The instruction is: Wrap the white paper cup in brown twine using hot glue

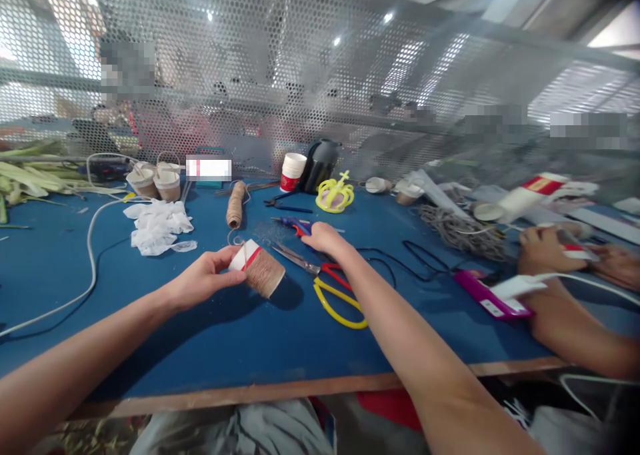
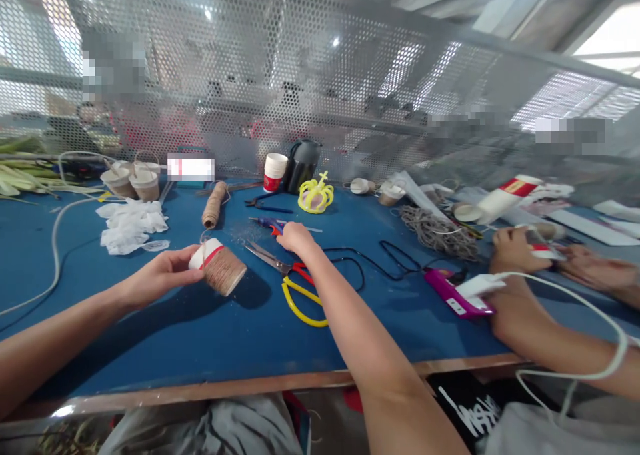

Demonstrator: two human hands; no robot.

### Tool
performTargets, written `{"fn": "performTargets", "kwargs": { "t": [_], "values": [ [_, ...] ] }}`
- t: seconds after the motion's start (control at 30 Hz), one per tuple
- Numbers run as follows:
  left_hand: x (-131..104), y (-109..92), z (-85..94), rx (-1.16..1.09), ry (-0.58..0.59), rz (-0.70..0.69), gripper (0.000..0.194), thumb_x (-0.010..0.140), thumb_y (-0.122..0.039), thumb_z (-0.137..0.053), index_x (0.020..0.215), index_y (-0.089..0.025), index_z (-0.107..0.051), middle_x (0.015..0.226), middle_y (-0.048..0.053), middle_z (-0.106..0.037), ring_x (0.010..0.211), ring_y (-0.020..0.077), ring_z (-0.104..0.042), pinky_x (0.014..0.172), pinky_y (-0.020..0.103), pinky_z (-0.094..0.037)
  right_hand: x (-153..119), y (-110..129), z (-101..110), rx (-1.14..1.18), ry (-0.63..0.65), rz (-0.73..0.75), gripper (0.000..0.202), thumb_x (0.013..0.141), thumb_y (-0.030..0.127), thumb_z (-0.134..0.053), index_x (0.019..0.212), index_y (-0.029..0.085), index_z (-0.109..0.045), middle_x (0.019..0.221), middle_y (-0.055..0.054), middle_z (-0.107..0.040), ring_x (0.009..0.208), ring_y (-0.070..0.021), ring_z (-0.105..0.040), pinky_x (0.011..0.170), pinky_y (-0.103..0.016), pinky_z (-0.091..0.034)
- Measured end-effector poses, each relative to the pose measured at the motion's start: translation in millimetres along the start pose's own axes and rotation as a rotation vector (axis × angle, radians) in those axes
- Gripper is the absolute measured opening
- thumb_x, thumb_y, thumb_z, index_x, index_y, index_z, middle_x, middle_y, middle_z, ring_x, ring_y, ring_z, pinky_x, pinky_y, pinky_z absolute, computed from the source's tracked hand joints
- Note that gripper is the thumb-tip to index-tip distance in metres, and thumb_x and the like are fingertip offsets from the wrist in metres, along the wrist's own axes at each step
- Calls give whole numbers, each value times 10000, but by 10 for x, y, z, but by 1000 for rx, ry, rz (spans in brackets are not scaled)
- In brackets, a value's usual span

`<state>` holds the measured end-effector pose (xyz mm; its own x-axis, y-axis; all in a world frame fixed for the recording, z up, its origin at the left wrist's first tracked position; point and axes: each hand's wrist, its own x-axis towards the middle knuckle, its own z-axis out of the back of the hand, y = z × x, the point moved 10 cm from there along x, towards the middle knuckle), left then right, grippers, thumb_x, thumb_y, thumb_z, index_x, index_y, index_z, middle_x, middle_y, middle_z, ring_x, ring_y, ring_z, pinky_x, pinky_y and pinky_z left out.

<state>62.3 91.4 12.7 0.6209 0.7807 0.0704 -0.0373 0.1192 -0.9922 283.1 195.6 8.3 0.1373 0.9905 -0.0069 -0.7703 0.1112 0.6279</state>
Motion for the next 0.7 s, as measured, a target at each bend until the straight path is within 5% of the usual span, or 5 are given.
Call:
{"fn": "performTargets", "kwargs": {
  "t": [0.17, 0.33, 0.47, 0.53, 0.7],
  "values": [
    [48, 91, 57, 6, -57, 34, 319, 751, -290, -592, 1021, -121, -586, 1048, 84, -615, 956, 199, -549, 902, 359, -389, -33, -49, 25, -1, -69, -57, 260, 786, 233, -582, 1018, 120, -559, 1010, -111, -593, 873, -201, -581, 737, -350, -476],
    [45, 177, 152, -9, -131, 37, 346, 737, -294, -605, 1023, -101, -583, 1051, 104, -621, 955, 207, -563, 896, 353, -400, -378, 345, 214, 163, -98, 72, 281, 703, 160, -596, 973, 124, -525, 808, -65, -643, 646, -147, -602, 586, -272, -482],
    [33, 258, 278, 28, -221, 52, 352, 728, -286, -604, 1017, -86, -585, 1021, 118, -642, 944, 218, -572, 892, 367, -405, -768, 626, 77, 438, 109, 150, 190, 695, 320, -600, 725, 136, -563, 571, -15, -591, 464, -105, -538, 457, -236, -447],
    [33, 291, 325, 67, -252, 65, 350, 727, -287, -597, 1008, -78, -587, 1010, 122, -646, 939, 228, -574, 885, 377, -407, -923, 710, 18, 505, 152, 184, 211, 694, 338, -596, 747, 134, -576, 554, -10, -588, 440, -101, -530, 427, -226, -431],
    [47, 335, 335, 107, -251, 95, 367, 738, -310, -568, 1008, -61, -572, 1022, 130, -642, 934, 241, -571, 881, 393, -403, -1123, 763, -118, 303, 222, 218, 199, 732, 338, -552, 698, 145, -588, 447, 13, -540, 364, -96, -483, 392, -228, -417]
  ]
}}
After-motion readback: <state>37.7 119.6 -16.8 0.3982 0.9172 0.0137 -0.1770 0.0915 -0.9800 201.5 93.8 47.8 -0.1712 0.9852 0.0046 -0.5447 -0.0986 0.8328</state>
